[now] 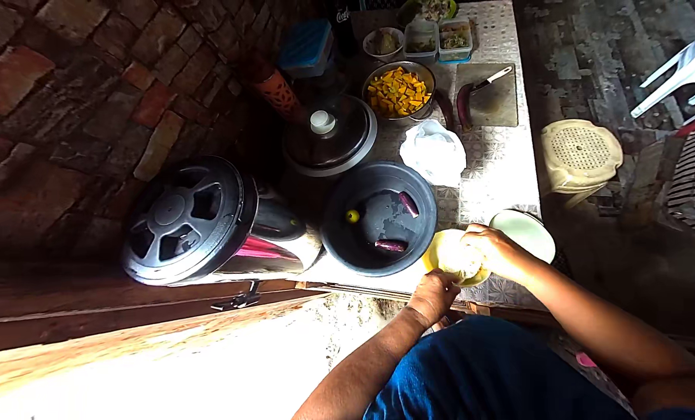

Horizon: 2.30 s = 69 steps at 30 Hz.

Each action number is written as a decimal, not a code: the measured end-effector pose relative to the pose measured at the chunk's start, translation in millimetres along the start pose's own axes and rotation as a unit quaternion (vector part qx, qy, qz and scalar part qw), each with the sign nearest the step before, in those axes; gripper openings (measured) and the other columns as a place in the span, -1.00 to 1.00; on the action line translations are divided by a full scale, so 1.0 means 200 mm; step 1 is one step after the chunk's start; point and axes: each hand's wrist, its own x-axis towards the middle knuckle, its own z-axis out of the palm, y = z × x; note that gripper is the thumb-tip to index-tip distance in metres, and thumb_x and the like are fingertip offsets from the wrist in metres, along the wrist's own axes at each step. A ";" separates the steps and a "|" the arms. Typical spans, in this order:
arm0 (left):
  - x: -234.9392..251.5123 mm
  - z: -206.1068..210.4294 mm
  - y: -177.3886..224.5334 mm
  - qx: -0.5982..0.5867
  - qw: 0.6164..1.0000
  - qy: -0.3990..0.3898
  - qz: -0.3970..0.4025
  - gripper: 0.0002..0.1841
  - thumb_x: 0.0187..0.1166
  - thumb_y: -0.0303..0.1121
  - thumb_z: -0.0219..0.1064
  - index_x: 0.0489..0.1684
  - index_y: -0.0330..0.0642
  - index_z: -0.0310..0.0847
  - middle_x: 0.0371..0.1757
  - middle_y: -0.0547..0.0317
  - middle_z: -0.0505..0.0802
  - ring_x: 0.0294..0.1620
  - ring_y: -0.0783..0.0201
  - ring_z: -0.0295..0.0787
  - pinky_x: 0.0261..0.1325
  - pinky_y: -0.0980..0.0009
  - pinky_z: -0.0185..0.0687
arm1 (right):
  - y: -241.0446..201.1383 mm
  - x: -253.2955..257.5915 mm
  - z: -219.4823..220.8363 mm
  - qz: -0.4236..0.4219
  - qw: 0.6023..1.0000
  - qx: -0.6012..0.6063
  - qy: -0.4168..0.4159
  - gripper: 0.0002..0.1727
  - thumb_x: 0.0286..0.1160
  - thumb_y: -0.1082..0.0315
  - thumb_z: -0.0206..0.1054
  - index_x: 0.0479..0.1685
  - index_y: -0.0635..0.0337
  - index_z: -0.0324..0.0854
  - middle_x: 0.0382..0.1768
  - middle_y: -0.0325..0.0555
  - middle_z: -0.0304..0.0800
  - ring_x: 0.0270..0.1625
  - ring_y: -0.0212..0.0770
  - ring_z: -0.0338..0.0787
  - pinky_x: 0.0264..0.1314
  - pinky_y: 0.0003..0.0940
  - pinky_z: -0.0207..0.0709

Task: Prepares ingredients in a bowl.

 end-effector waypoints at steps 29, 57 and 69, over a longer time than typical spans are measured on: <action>0.02 -0.19 0.23 0.065 0.986 0.150 0.023 -0.70 0.70 -0.20 0.28 -0.03 -0.22 0.86 -0.06 -0.03 0.91 0.03 0.12 0.86 0.26 0.14 0.67 | 0.02 -0.29 0.05 0.051 0.971 -0.026 0.231 -0.78 0.53 0.42 0.29 -0.23 0.20 0.89 -0.24 0.05 0.78 -0.07 -0.04 0.78 0.12 -0.16 0.65; 0.07 -0.27 0.16 -0.061 0.986 0.154 -0.003 -0.67 0.73 -0.36 0.25 0.34 -0.33 0.64 0.15 -0.06 0.87 0.18 0.27 0.84 0.40 0.34 0.64 | -0.09 -0.07 -0.01 0.076 0.982 -0.015 0.172 -0.80 0.65 0.43 0.22 -0.03 0.28 0.77 -0.19 0.13 0.88 -0.03 0.09 0.88 0.16 0.08 0.66; 0.20 -0.59 0.16 0.006 0.956 0.292 0.000 -0.57 0.63 -0.25 0.43 0.43 -0.17 0.65 0.49 -0.31 0.61 0.41 -0.19 0.62 0.41 -0.09 0.56 | 0.00 -0.08 -0.06 0.120 0.969 0.095 0.193 -0.79 0.66 0.43 0.20 -0.06 0.32 0.75 -0.22 0.06 0.85 -0.15 -0.16 0.82 0.06 -0.18 0.66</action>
